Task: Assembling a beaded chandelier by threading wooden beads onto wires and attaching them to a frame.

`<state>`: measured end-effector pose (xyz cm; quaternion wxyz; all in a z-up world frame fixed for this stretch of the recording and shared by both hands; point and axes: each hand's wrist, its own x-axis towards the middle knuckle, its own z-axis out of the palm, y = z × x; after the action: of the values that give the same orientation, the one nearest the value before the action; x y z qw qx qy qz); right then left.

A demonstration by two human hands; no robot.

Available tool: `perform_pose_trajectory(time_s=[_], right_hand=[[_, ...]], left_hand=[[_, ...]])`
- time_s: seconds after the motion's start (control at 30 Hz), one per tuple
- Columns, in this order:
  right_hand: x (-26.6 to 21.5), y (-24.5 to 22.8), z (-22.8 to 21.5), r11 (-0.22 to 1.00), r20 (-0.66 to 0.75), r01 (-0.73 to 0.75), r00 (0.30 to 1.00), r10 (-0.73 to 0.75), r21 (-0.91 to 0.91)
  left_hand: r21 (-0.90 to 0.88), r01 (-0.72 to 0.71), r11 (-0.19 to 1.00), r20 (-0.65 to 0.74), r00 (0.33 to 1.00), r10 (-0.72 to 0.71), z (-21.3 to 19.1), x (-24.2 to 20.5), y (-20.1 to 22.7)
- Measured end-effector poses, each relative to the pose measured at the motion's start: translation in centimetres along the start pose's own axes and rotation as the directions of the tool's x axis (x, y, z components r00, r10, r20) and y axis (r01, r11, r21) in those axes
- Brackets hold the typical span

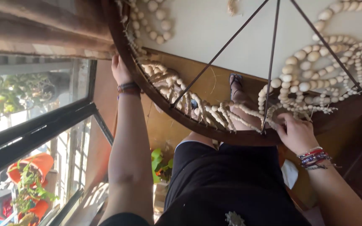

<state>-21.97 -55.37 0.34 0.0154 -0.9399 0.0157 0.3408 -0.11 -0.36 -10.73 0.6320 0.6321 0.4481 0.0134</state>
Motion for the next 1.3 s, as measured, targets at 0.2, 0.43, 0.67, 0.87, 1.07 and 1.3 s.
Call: perform_pose_trajectory(time_s=[0.2,0.43,0.67,0.87,1.07,1.3], right_hand=[[-0.3,0.3,-0.7,0.991,-0.075,0.035,0.997,-0.025,0.131],[-0.7,2.5,-1.1,0.973,-0.288,0.169,0.95,-0.117,0.159],[-2.1,2.1,-3.5,0.942,-0.188,0.291,0.947,-0.259,0.166],[-0.3,0.1,-2.9,0.968,0.149,0.248,0.959,-0.241,-0.03],[0.7,-0.4,-2.9,0.986,0.293,0.11,0.954,-0.068,-0.128],[-1.3,-2.7,-6.3,0.95,-0.345,0.313,0.891,-0.296,-0.006]], left_hand=[[-0.013,0.075,0.997,-0.017,0.997,-0.075,-0.1,-9.2,1.0],[0.009,0.06,0.998,-0.039,0.997,-0.06,-0.2,-15.5,0.2],[0.033,-0.169,0.985,-0.029,0.985,0.17,-1.2,-18.2,0.6],[0.112,-0.233,0.966,-0.01,0.972,0.236,-1.1,-18.7,1.0],[0.277,-0.6,0.75,0.114,0.796,0.595,-0.2,-21.5,1.7],[0.224,-0.884,0.411,0.574,0.46,0.677,2.2,-25.8,5.1]])
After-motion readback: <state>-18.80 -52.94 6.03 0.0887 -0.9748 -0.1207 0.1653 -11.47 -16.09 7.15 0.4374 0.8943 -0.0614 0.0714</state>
